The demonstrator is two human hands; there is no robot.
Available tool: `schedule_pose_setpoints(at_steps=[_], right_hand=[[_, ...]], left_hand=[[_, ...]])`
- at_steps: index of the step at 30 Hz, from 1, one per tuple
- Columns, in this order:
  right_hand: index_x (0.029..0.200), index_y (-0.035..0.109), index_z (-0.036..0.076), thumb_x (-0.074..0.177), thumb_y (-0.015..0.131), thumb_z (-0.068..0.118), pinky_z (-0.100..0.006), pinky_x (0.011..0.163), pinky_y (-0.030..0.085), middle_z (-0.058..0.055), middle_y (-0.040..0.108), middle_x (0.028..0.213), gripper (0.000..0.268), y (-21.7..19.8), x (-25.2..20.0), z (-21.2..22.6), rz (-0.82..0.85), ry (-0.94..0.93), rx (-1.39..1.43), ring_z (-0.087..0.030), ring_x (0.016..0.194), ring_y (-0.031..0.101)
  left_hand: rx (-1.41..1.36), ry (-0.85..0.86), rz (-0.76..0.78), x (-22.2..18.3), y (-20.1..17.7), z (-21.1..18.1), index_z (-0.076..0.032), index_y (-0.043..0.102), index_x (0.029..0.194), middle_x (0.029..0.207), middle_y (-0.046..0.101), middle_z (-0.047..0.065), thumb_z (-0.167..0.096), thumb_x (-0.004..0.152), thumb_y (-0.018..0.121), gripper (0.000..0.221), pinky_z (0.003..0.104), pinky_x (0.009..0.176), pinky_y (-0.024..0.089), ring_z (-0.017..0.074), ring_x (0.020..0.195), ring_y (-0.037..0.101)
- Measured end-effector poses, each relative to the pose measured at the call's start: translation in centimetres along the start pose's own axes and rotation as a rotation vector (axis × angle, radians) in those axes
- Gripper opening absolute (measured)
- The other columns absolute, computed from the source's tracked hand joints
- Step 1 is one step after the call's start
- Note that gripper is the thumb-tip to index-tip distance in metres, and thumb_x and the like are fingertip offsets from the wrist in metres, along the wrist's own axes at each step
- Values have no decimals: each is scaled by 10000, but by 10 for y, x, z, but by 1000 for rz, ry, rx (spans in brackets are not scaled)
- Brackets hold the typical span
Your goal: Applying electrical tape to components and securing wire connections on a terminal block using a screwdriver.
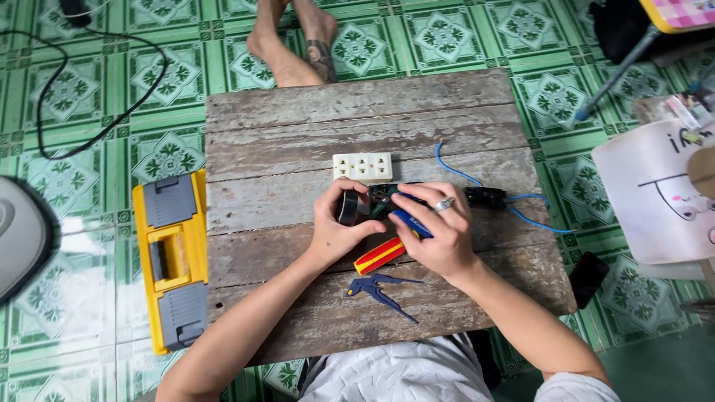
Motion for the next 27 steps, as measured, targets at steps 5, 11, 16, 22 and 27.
schedule_pose_setpoints(at_steps=[5,11,16,22,27], right_hand=[[1066,788,122,844,783,150,-406,869,507,-62,751,1094,224,0,1,1,147,34,10,-257,952,662],[932,771,124,816,753,118,-438,898,484,-74,731,1080,117,11,-4,3,355,-12,56,-268,1005,638],[829,768,160,778,811,141,-467,938,477,-51,730,1016,70,12,-7,4,283,-98,27,-252,995,634],[990,789,111,905,759,138,-424,781,554,-67,781,998,94,6,-4,11,-27,-218,150,-233,810,709],[965,764,102,988,655,109,-446,881,551,-59,770,1014,112,-3,2,12,49,-302,164,-263,919,724]], left_hand=[[59,10,-89,-4,-9,10,-48,594,1078,789,657,84,-507,898,678,500,257,463,401,104,513,506],[9,48,-171,-3,-9,11,-46,529,1066,794,660,113,-622,1043,260,636,246,516,408,143,577,566],[171,269,-46,-1,-5,1,-50,556,1006,909,679,127,-608,1044,238,643,313,658,494,238,765,651],[354,497,165,-10,1,-1,-88,645,1019,958,670,66,-593,997,334,594,307,533,521,217,534,617],[433,557,197,-2,1,-14,-99,664,1015,911,669,71,-532,1013,342,540,313,481,519,242,433,593]])
Point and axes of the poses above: each hand's wrist, its own x-axis towards the middle knuckle, its own y-axis out of the palm, z = x × y, the point moved 2 cm from there along x, towards the middle knuckle
